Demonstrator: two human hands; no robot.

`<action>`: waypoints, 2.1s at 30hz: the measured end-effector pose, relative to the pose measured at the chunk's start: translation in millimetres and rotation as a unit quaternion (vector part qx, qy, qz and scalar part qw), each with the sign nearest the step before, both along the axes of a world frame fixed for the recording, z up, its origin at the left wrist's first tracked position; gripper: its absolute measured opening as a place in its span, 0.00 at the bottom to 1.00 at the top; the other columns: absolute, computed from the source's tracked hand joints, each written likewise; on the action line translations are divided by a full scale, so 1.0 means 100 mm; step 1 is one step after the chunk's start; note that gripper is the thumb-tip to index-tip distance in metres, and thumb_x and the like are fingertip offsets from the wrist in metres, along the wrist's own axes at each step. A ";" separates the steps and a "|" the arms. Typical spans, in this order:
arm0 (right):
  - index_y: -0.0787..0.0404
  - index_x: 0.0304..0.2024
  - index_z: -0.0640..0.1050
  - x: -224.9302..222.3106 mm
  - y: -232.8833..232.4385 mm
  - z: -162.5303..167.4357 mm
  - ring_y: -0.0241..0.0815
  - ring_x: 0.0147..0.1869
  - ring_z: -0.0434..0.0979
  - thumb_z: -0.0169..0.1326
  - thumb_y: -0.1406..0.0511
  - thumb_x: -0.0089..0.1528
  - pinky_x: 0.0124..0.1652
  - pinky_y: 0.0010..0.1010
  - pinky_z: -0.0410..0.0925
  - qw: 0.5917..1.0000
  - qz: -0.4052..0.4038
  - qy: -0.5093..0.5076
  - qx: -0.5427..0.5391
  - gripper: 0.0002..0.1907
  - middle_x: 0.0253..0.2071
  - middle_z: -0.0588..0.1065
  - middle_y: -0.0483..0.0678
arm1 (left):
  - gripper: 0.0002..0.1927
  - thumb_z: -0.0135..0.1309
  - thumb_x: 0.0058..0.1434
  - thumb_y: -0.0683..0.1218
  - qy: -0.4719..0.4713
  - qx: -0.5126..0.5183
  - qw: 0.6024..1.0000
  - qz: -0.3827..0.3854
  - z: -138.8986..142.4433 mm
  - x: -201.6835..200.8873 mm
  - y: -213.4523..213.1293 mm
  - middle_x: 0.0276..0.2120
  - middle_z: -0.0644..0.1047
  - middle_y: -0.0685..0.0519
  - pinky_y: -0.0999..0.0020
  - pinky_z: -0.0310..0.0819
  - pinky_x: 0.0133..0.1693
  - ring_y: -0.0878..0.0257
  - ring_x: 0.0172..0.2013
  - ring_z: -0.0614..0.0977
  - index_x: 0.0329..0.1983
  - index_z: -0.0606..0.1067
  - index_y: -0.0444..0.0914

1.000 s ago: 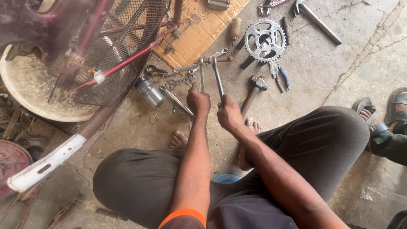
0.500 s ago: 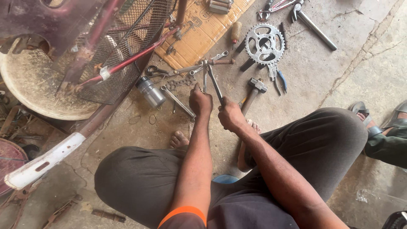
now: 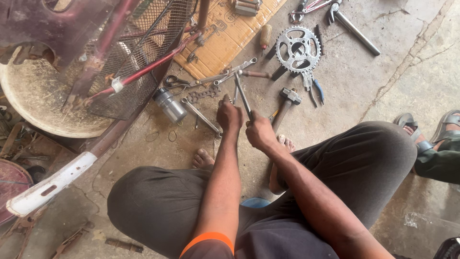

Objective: The person sits on the floor and uses a hammer and wrench to repair a bicycle chain. They repeatedly strike the chain links with the hammer while holding them with the wrench, attempting to adjust or fix the chain.

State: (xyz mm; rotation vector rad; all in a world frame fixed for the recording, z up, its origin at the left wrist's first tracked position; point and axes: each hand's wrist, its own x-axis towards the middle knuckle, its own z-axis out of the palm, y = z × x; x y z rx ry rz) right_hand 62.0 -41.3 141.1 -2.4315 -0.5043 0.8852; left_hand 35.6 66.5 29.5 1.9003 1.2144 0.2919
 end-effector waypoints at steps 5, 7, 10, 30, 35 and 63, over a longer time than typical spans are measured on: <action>0.65 0.54 0.70 -0.04 -0.03 -0.09 0.47 0.22 0.79 0.41 0.69 0.65 0.17 0.38 0.71 0.994 -0.075 0.084 -0.004 0.15 0.27 0.76 0.56 | 0.27 0.56 0.51 0.39 0.007 0.036 0.999 -0.032 0.01 0.02 -0.09 0.44 0.79 0.36 0.53 0.78 0.44 0.44 0.42 0.83 0.56 0.74 0.29; 0.64 0.53 0.70 -0.04 -0.04 -0.02 0.46 0.18 0.76 0.41 0.68 0.66 0.14 0.38 0.67 0.990 -0.103 0.093 0.018 0.13 0.23 0.75 0.56 | 0.25 0.56 0.50 0.40 0.000 0.043 0.999 -0.033 0.04 0.03 -0.11 0.44 0.80 0.37 0.53 0.78 0.45 0.44 0.42 0.83 0.54 0.76 0.29; 0.63 0.51 0.69 -0.04 -0.03 0.13 0.45 0.16 0.73 0.42 0.67 0.68 0.13 0.38 0.63 0.981 -0.141 0.125 0.044 0.11 0.19 0.71 0.54 | 0.24 0.55 0.51 0.39 0.020 0.014 0.999 -0.032 0.07 0.05 -0.10 0.43 0.80 0.38 0.52 0.78 0.45 0.45 0.43 0.83 0.53 0.77 0.31; 0.65 0.56 0.67 -0.05 -0.02 0.19 0.42 0.18 0.73 0.43 0.66 0.68 0.14 0.35 0.64 0.975 -0.170 0.133 0.050 0.15 0.21 0.72 0.51 | 0.24 0.55 0.55 0.40 0.032 -0.020 0.999 -0.012 0.22 0.08 -0.08 0.47 0.79 0.41 0.53 0.76 0.50 0.47 0.48 0.82 0.56 0.75 0.33; 0.65 0.59 0.65 -0.05 0.00 0.28 0.41 0.18 0.73 0.41 0.67 0.68 0.14 0.36 0.67 0.973 -0.194 0.119 0.036 0.18 0.22 0.74 0.50 | 0.24 0.55 0.54 0.40 0.016 -0.006 1.000 -0.005 0.22 0.05 -0.08 0.47 0.79 0.40 0.53 0.76 0.50 0.45 0.48 0.82 0.56 0.75 0.33; 0.68 0.55 0.70 0.31 0.20 0.02 0.46 0.23 0.79 0.44 0.70 0.65 0.17 0.39 0.72 0.979 -0.131 0.148 0.047 0.16 0.30 0.76 0.58 | 0.18 0.52 0.53 0.41 -0.041 0.062 0.997 0.030 0.05 0.08 0.01 0.39 0.80 0.37 0.49 0.76 0.43 0.39 0.41 0.82 0.48 0.78 0.34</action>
